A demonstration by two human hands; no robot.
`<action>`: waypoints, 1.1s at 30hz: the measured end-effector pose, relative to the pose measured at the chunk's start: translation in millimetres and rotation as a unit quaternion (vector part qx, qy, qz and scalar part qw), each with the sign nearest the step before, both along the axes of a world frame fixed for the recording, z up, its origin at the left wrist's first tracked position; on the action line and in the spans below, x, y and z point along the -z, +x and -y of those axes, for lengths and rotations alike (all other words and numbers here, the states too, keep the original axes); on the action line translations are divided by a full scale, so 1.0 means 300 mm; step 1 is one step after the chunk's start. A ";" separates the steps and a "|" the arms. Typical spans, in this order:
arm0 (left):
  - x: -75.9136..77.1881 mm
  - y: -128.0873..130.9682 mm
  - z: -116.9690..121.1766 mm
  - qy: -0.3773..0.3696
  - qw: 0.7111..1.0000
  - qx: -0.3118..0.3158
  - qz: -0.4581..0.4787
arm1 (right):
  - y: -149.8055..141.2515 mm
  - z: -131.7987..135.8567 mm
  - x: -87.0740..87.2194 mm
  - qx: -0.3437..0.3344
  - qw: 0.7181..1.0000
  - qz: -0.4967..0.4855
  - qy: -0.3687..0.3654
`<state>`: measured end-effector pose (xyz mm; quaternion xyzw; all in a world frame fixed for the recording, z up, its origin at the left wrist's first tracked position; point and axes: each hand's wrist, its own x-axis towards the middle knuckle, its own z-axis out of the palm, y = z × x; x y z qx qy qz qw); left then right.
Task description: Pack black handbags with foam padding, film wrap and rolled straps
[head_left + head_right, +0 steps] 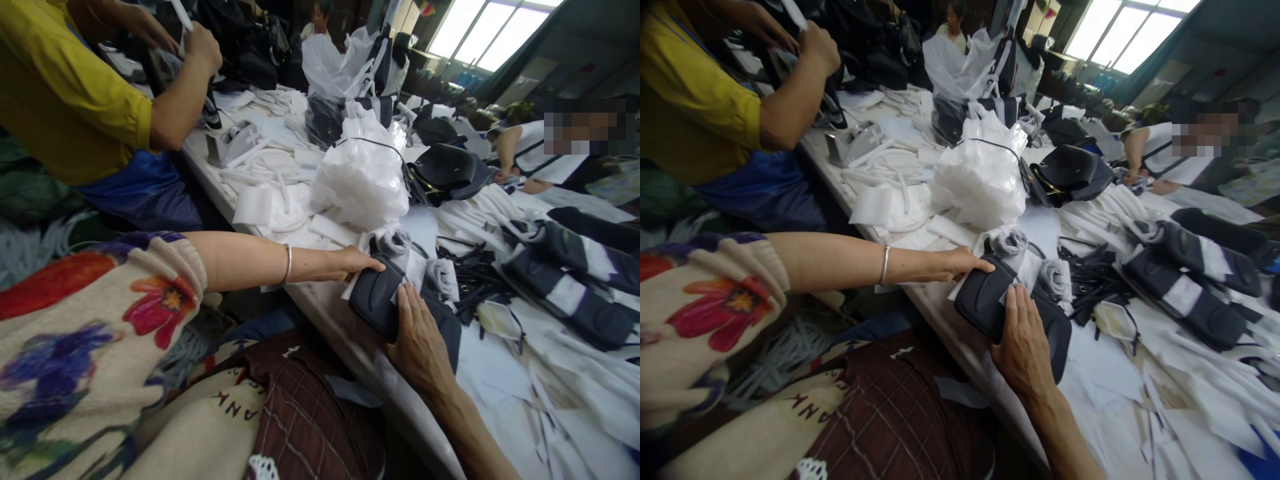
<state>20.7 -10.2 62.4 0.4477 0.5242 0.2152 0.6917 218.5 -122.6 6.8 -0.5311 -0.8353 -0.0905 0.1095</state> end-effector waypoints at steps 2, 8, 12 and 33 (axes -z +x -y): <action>-0.034 0.016 -0.022 -0.023 0.999 0.030 0.034 | 0.028 -0.013 -0.030 0.005 1.000 -0.016 -0.012; -0.071 0.026 -0.111 -0.043 0.975 0.092 0.197 | 0.208 -0.133 -0.191 0.114 0.980 -0.078 -0.141; 0.035 -0.036 -0.054 0.040 0.976 0.077 0.201 | 0.277 -0.211 -0.266 0.187 0.949 -0.130 -0.219; 0.377 -0.006 0.301 0.791 0.542 0.263 -0.109 | 0.222 -0.341 -0.421 0.207 0.917 -0.128 -0.316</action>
